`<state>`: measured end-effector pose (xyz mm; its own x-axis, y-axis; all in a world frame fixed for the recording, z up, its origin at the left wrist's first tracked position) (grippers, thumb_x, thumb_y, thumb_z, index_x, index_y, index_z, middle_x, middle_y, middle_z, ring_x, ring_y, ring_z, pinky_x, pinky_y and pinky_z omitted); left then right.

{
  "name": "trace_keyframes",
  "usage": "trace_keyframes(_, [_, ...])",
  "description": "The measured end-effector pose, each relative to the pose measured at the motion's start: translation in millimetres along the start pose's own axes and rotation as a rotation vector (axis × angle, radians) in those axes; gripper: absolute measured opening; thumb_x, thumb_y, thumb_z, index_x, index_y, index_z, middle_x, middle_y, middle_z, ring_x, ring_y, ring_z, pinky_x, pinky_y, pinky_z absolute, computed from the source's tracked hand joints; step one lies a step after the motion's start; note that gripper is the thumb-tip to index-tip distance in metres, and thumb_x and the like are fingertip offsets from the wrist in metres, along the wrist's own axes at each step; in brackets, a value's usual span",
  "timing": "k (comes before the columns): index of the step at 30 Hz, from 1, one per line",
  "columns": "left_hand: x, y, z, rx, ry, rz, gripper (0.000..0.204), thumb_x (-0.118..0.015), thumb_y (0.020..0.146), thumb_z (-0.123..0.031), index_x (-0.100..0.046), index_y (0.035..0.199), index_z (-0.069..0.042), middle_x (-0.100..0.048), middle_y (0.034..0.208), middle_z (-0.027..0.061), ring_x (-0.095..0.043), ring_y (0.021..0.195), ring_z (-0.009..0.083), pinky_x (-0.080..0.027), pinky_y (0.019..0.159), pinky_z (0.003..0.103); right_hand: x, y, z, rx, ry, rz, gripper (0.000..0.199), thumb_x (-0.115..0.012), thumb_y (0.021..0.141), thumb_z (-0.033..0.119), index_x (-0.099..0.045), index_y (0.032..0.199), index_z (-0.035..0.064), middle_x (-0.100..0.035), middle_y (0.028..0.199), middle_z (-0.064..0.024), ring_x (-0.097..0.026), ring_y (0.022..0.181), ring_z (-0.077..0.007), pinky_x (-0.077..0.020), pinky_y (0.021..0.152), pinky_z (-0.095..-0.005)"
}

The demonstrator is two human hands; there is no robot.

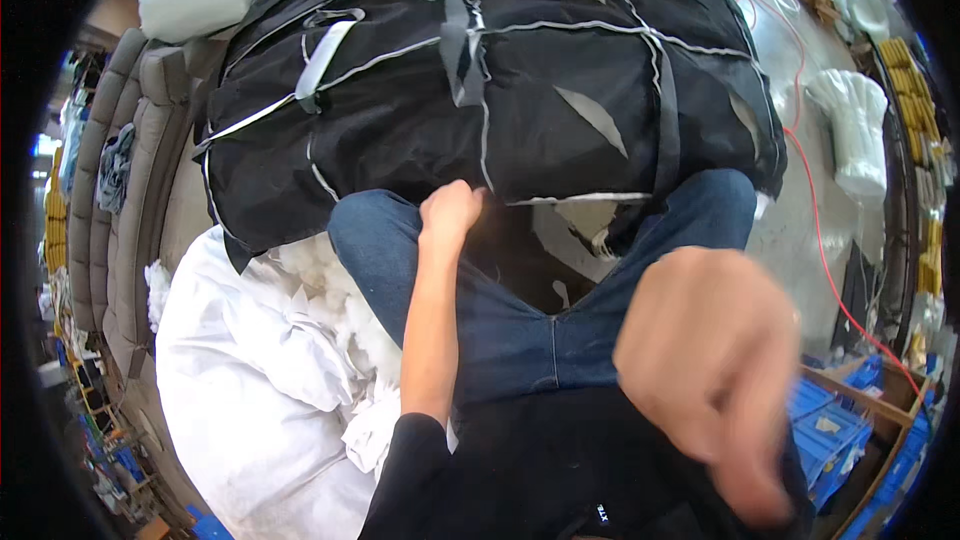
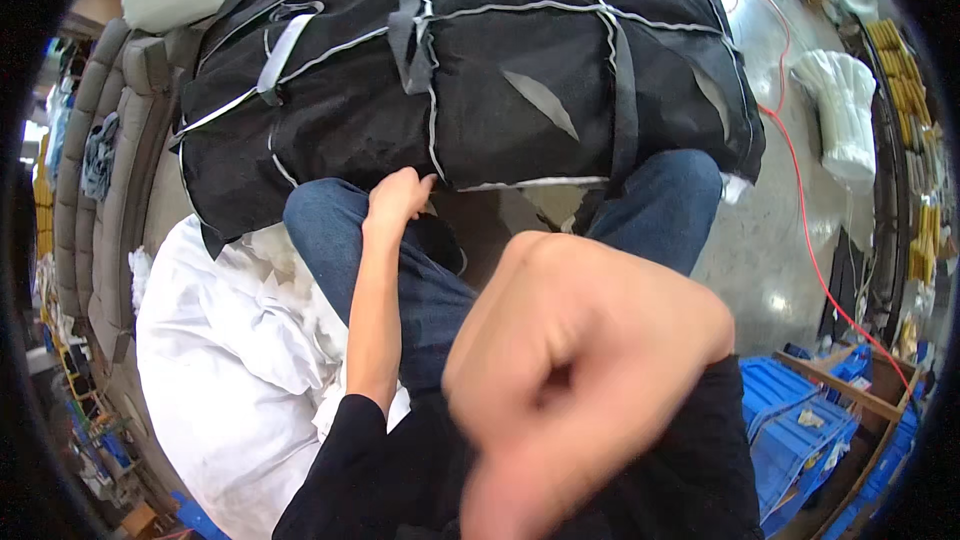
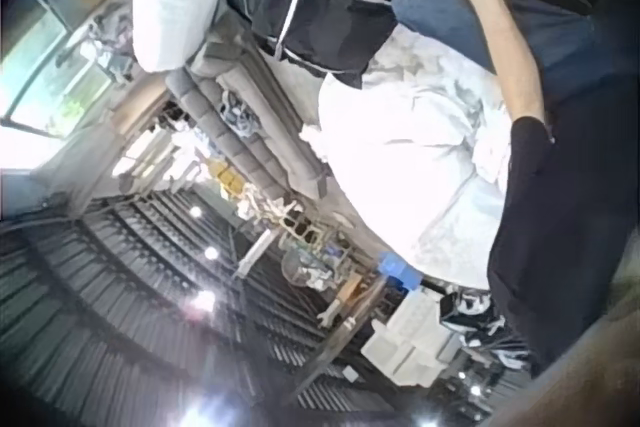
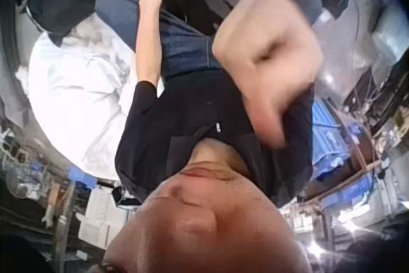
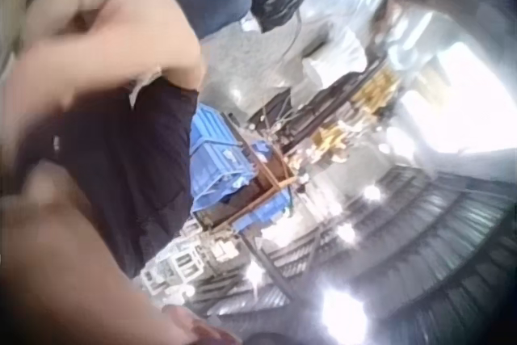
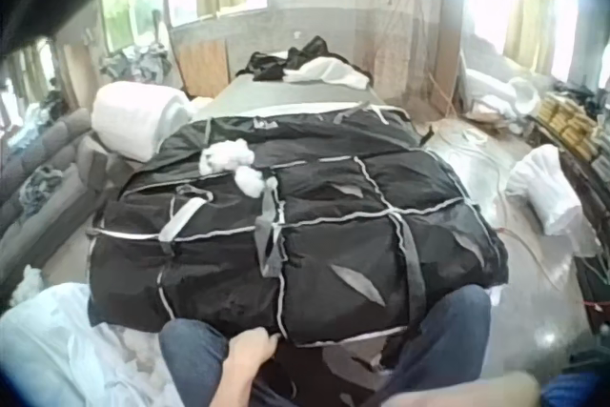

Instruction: Stuffing batting material into a black fabric furniture cushion and cutting fabric with scissors.

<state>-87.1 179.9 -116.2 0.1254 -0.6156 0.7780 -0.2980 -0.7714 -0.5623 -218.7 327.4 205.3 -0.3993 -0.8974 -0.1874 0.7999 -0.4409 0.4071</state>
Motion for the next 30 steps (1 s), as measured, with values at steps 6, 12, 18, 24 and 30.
trace_keyframes(6, [-24, 11, 9, 0.007, -0.014, 0.047, 0.064, -0.038, 0.097, -0.051, -0.071, 0.084, 0.002, -0.071, 0.078, 0.0129, -0.069, 0.074, 0.0280, -0.054, 0.074, 0.039, 88, -109, -157, -0.742, -0.142, -0.792, 0.024, -0.060, 0.094, 0.024, -0.068, 0.104, 0.0028, -0.069, 0.079, -0.0063, -0.062, 0.069, -0.0079, -0.0474, 0.060, -0.0218])
trace_keyframes(12, [-35, 9, 27, 0.172, -0.483, 0.328, 0.094, -0.031, 0.091, -0.071, -0.045, 0.131, 0.013, -0.054, 0.128, 0.0274, -0.059, 0.108, 0.0432, -0.058, 0.072, 0.046, 196, -176, -148, -0.578, -0.703, -1.308, 0.017, -0.065, 0.090, 0.016, -0.063, 0.095, -0.0006, -0.068, 0.079, -0.0078, -0.064, 0.069, -0.0139, -0.0503, 0.066, -0.0274])
trace_keyframes(18, [-58, 4, 31, 0.258, -1.705, 0.019, 0.063, -0.051, 0.094, -0.055, -0.051, 0.127, -0.001, -0.053, 0.127, 0.0179, -0.058, 0.106, 0.0351, -0.055, 0.079, 0.047, 265, -156, -100, -0.541, -1.733, -1.086, 0.042, -0.067, 0.085, 0.022, -0.055, 0.124, 0.0109, -0.058, 0.122, -0.0137, -0.053, 0.117, -0.0281, -0.0430, 0.096, -0.0382])
trace_keyframes(24, [-63, 1, 51, 0.134, -1.898, -0.166, 0.037, -0.057, 0.096, -0.036, -0.054, 0.116, -0.005, -0.065, 0.100, 0.0092, -0.063, 0.084, 0.0237, -0.053, 0.070, 0.042, 317, -189, -167, -0.821, -1.862, -0.865, 0.061, -0.060, 0.090, 0.036, -0.038, 0.144, 0.0200, -0.047, 0.139, -0.0153, -0.042, 0.132, -0.0321, -0.0342, 0.107, -0.0490])
trace_keyframes(30, [-57, -22, 61, 0.303, -1.581, -0.101, 0.036, -0.056, 0.097, -0.040, -0.056, 0.099, -0.004, -0.065, 0.087, 0.0102, -0.065, 0.074, 0.0210, -0.054, 0.066, 0.036, 317, -186, -167, -0.885, -1.830, -0.919, 0.060, -0.058, 0.092, 0.037, -0.036, 0.145, 0.0203, -0.042, 0.144, -0.0157, -0.038, 0.135, -0.0325, -0.0315, 0.109, -0.0482])
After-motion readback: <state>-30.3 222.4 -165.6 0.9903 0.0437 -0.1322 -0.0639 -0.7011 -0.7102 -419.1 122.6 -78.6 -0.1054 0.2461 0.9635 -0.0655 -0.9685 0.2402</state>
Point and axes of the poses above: each hand's wrist, its own y-axis towards the middle knuckle, its own x-axis out of the back of the hand, z = x × y, the point moved 5 cm from there along y, towards the middle knuckle
